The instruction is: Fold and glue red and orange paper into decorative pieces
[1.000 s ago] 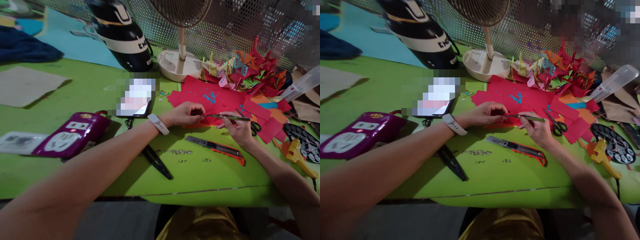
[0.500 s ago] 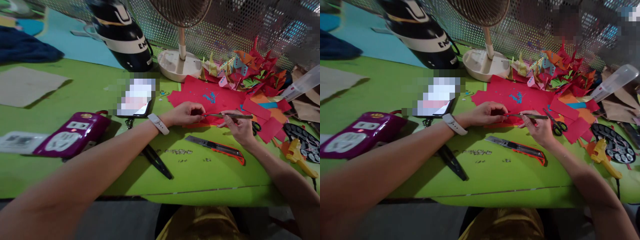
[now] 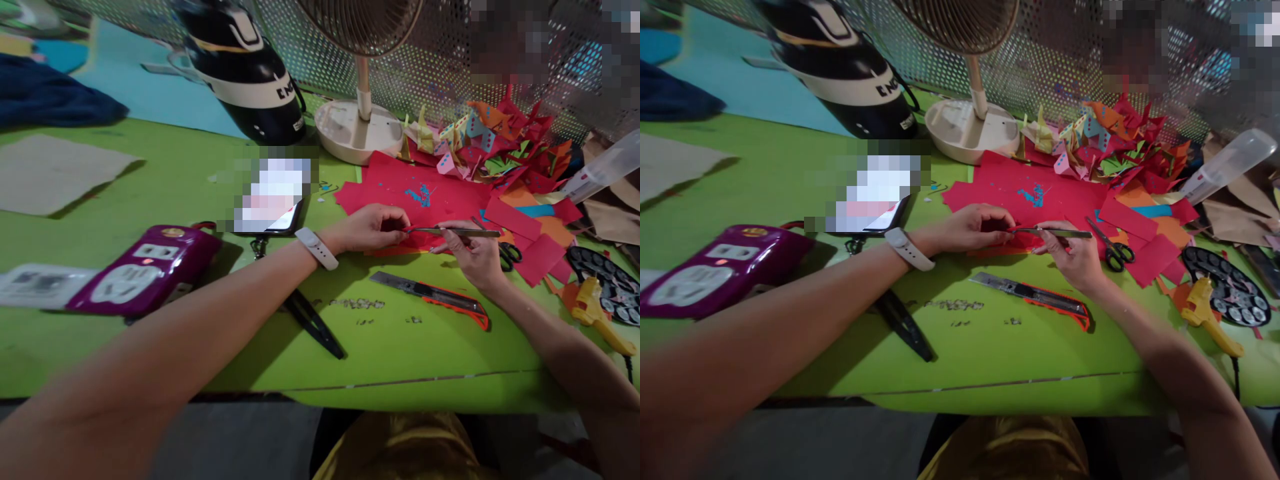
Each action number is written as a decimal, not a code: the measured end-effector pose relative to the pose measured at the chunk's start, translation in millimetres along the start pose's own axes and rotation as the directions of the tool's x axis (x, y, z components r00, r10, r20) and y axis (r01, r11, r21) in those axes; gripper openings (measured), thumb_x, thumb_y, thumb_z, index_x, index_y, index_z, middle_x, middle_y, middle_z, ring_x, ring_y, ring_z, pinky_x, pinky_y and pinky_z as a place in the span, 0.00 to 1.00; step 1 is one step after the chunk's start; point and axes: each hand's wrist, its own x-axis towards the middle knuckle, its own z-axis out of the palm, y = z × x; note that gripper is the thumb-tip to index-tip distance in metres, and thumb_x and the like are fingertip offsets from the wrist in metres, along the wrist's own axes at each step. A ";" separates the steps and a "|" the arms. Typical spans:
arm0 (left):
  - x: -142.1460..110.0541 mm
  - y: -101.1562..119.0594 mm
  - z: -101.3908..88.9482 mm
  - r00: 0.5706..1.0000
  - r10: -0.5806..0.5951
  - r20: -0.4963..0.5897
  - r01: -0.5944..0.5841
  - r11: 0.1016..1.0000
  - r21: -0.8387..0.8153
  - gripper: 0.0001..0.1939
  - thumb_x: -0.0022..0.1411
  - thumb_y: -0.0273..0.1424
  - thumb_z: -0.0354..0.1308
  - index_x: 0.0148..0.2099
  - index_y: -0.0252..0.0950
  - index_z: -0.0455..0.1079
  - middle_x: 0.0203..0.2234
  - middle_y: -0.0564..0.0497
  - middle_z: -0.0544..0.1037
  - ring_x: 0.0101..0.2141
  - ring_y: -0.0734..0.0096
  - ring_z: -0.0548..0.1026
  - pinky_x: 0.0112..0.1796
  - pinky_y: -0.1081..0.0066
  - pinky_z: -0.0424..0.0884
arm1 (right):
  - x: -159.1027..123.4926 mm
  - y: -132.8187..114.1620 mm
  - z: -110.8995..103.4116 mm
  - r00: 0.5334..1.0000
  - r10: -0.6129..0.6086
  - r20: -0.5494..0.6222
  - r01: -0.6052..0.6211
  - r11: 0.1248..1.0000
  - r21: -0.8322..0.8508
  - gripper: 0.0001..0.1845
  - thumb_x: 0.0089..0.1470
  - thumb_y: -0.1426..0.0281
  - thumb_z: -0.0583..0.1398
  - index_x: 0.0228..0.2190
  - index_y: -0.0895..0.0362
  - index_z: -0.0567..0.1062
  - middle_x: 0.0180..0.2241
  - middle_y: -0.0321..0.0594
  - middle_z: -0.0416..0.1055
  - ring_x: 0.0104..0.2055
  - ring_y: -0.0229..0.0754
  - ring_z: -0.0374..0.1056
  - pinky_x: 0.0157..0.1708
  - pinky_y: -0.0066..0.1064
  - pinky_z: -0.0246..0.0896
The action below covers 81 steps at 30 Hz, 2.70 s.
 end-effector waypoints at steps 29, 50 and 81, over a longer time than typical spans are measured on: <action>-0.7 2.1 -0.5 0.999 -0.035 0.001 0.035 0.999 0.007 0.11 0.60 0.37 0.56 0.40 0.34 0.72 0.29 0.51 0.75 0.29 0.71 0.69 0.32 0.71 0.65 | -0.2 2.9 -1.6 0.999 0.032 -0.033 -0.032 0.999 0.026 0.15 0.60 0.55 0.60 0.37 0.55 0.75 0.33 0.39 0.78 0.27 0.41 0.78 0.27 0.32 0.76; -0.6 0.3 1.0 0.999 -0.027 -0.018 0.027 1.000 0.000 0.10 0.61 0.37 0.56 0.39 0.35 0.72 0.27 0.52 0.73 0.27 0.73 0.68 0.29 0.73 0.64 | 0.8 -2.9 -4.9 0.996 0.072 -0.058 -0.068 0.995 0.073 0.16 0.57 0.54 0.61 0.37 0.55 0.74 0.29 0.38 0.77 0.26 0.42 0.77 0.28 0.34 0.75; -1.0 4.2 4.2 0.987 -0.109 -0.116 0.105 0.994 -0.040 0.29 0.67 0.54 0.45 0.35 0.35 0.74 0.23 0.52 0.70 0.24 0.73 0.65 0.26 0.72 0.60 | 8.3 -19.5 -17.0 0.971 0.013 -0.240 -0.013 1.000 0.004 0.18 0.58 0.52 0.60 0.38 0.53 0.75 0.33 0.40 0.79 0.28 0.41 0.78 0.24 0.31 0.73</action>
